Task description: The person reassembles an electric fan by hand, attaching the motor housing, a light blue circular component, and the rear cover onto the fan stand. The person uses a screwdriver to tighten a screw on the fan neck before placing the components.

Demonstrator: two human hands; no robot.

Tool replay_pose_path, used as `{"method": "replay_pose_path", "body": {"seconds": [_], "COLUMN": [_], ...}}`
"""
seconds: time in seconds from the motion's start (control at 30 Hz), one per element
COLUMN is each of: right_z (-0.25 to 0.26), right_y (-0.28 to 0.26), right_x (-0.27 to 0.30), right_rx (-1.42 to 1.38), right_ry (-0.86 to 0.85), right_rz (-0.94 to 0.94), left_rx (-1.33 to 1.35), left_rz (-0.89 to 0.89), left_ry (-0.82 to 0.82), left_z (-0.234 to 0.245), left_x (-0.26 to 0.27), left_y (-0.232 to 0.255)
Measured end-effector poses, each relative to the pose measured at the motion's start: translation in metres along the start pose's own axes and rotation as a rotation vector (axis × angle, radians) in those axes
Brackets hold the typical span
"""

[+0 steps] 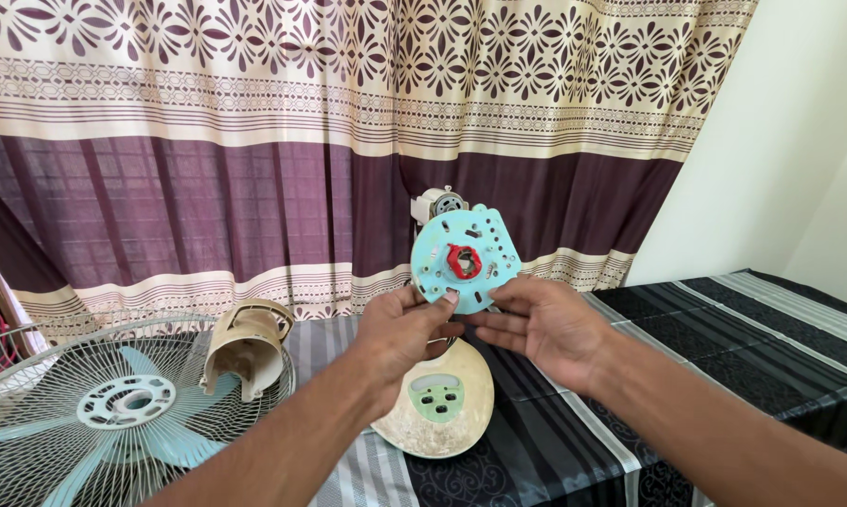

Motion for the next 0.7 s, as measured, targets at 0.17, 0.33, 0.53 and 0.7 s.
{"method": "replay_pose_path", "body": {"seconds": [0.17, 0.33, 0.53, 0.7], "right_z": [0.0, -0.007, -0.008, -0.003], "right_y": [-0.018, -0.037, -0.043, -0.043], "right_x": [0.009, 0.008, 0.008, 0.013], "right_rx": [0.137, 0.39, 0.528, 0.401], "right_ry": [0.186, 0.254, 0.122, 0.068], "right_rz": [0.188, 0.328, 0.302, 0.252], "left_rx": [-0.257, -0.496, -0.639, -0.569], "left_rz": [-0.032, -0.093, -0.195, -0.24], "left_ry": [-0.007, -0.115, -0.164, -0.079], "left_z": [0.012, 0.017, 0.019, 0.021], "left_x": [0.003, 0.0, -0.009, -0.013], "left_y": [0.015, 0.027, 0.047, 0.058]}}
Point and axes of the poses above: each hand's wrist, its own x-axis away from the middle knuckle, its own z-axis out of the back of the hand, y = z × x, the point moved 2 cm from there along -x, towards the middle knuckle, and after that the axes turned 12 degrees about -x, right-handed, at the moved point
